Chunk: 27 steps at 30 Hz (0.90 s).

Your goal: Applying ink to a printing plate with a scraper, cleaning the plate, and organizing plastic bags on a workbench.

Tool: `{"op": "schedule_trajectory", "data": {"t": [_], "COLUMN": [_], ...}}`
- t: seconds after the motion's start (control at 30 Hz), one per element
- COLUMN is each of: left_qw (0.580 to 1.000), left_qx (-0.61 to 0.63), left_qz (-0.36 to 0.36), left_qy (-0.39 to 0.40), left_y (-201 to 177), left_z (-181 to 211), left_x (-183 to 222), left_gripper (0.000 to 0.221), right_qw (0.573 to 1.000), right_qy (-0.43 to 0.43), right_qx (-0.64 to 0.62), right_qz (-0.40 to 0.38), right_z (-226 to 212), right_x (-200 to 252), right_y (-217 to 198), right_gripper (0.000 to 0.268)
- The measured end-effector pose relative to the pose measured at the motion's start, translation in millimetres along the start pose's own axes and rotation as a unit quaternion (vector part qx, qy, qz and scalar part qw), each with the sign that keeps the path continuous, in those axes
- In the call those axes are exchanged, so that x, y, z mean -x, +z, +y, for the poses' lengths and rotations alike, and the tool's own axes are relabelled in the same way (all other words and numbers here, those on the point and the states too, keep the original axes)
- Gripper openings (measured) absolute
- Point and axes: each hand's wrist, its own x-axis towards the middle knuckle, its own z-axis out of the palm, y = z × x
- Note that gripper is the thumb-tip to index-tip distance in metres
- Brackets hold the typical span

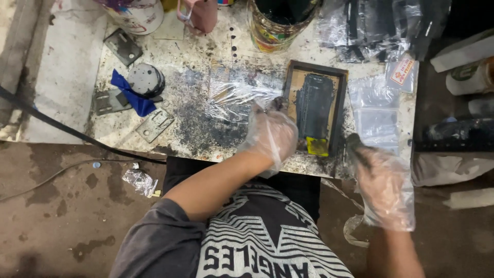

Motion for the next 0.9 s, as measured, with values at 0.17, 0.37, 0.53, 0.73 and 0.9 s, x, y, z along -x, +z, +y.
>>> {"op": "schedule_trajectory", "data": {"t": [0.17, 0.37, 0.53, 0.73, 0.9], "left_qw": [0.895, 0.860, 0.839, 0.808, 0.784], "left_qx": [-0.428, -0.500, -0.539, -0.588, -0.621], "left_qz": [0.116, 0.097, 0.063, 0.017, -0.012], "left_qy": [0.043, 0.041, 0.037, 0.026, 0.017], "left_y": [11.9, 38.1, 86.4, 128.0, 149.4], "left_z": [-11.6, -12.4, -35.5, -46.1, -47.2], "left_x": [10.7, 7.9, 12.8, 18.2, 11.2], "left_gripper": [0.038, 0.034, 0.033, 0.033, 0.036], "right_qw": [0.867, 0.933, 0.942, 0.933, 0.930], "right_qy": [0.279, 0.282, 0.285, 0.336, 0.344], "right_qx": [-0.398, -0.202, -0.171, -0.097, -0.074], "right_qz": [0.109, 0.091, 0.043, -0.087, -0.104], "right_z": [-24.5, -1.4, 11.9, 17.7, 28.5], "right_x": [-8.6, -11.3, -31.3, -57.0, -61.1], "right_y": [3.8, 65.0, 71.5, 85.4, 103.5], "right_gripper": [0.009, 0.033, 0.044, 0.054, 0.052]}}
